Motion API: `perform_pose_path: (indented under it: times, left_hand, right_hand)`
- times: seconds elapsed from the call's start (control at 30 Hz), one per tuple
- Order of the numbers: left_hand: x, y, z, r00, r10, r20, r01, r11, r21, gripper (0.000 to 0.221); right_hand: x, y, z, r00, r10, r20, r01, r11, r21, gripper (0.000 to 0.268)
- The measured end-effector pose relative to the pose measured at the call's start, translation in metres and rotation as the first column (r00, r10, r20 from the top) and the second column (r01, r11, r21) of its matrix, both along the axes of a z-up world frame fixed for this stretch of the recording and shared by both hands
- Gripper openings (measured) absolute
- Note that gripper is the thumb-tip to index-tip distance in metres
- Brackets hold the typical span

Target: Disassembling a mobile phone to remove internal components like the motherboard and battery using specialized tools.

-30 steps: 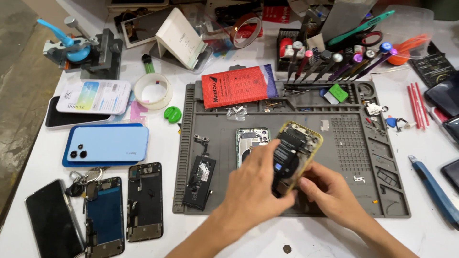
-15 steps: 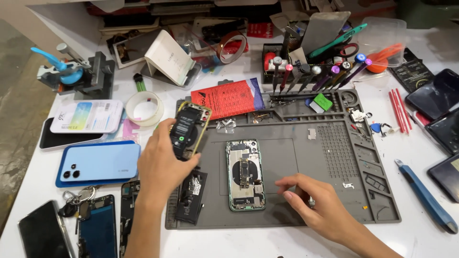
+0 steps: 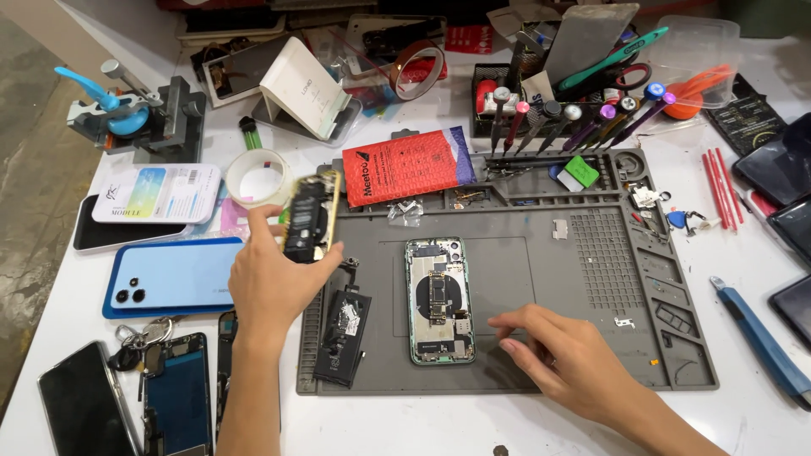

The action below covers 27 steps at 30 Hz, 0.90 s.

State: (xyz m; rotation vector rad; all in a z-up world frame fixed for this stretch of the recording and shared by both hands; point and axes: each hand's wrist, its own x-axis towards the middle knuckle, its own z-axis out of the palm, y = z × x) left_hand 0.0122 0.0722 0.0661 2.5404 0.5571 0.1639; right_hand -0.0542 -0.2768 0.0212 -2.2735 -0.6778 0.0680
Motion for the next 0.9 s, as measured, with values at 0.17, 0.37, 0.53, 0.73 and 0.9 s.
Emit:
perform_pose_path:
  times: [0.17, 0.37, 0.53, 0.73, 0.9]
  left_hand:
    - [-0.005, 0.001, 0.010, 0.997, 0.007, -0.074, -0.013, 0.996, -0.084, 0.081]
    - [-0.006, 0.008, 0.010, 1.000, 0.018, -0.016, -0.018, 0.999, -0.042, 0.079]
    - [0.007, 0.021, 0.006, 0.993, 0.041, 0.107, -0.032, 0.996, -0.083, 0.076]
    - [0.058, 0.057, -0.016, 0.957, 0.048, 0.285, -0.081, 0.991, 0.106, 0.074]
    - [0.073, 0.062, -0.019, 0.987, 0.054, 0.148, -0.065, 0.995, 0.075, 0.086]
  right_hand:
    - [0.001, 0.001, -0.003, 0.998, 0.044, 0.041, -0.041, 0.996, -0.077, 0.023]
    - [0.001, 0.003, -0.005, 0.994, 0.075, 0.079, -0.065, 0.990, -0.128, 0.024]
    - [0.004, 0.003, -0.007, 0.993, 0.081, 0.090, -0.067, 0.986, -0.153, 0.024]
    - [0.005, 0.005, -0.008, 0.987, 0.091, 0.136, -0.064, 0.979, -0.193, 0.020]
    - [0.007, 0.002, -0.006, 0.975, 0.132, 0.178, -0.100, 0.979, -0.177, 0.021]
